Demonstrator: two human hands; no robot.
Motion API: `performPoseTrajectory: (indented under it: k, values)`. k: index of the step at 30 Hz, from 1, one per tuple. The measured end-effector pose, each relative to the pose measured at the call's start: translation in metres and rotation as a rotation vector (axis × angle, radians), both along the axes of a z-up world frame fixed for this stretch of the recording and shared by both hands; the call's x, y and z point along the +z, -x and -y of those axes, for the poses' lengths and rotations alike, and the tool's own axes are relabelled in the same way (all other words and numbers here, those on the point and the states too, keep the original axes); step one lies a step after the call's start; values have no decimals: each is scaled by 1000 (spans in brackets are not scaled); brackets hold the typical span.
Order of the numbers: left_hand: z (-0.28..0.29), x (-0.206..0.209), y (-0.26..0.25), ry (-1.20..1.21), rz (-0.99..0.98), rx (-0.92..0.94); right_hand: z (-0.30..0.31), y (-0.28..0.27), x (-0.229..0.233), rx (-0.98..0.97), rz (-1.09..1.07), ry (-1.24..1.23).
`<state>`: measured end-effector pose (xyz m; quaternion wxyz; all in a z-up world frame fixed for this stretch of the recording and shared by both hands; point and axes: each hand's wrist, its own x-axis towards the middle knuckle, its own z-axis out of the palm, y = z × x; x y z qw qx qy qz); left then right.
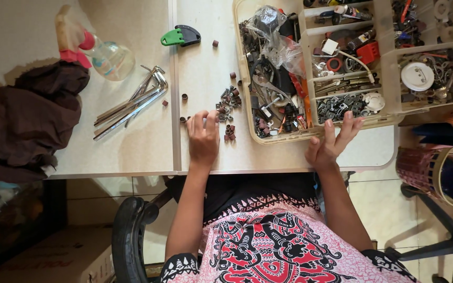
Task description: The person sorts small metal bolts and nuts by picking them from a wooden organizer box and placing them into groups on a table by hand.
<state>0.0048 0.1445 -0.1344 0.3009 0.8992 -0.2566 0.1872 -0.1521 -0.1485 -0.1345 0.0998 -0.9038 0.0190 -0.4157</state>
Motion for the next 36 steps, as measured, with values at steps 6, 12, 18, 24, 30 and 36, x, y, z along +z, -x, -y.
performPoseTrajectory:
  k: [6,12,18,24,30,36]
  values:
    - [-3,1,1,-5,-29,-37,1,1,-1,-3,-1,-3]
    - [-13,9,8,153,-4,-110,4,2,-5,-11,-16,-2]
    - [-17,27,10,211,-152,-205,4,4,-7,-19,-28,-15]
    - [-12,46,9,296,-130,-216,3,4,-6,-16,-30,-10]
    - [-10,68,11,338,-90,-158,3,5,-6,-18,-37,-11]
    - [23,84,16,484,-22,-298,5,7,-11,-34,-48,-19]
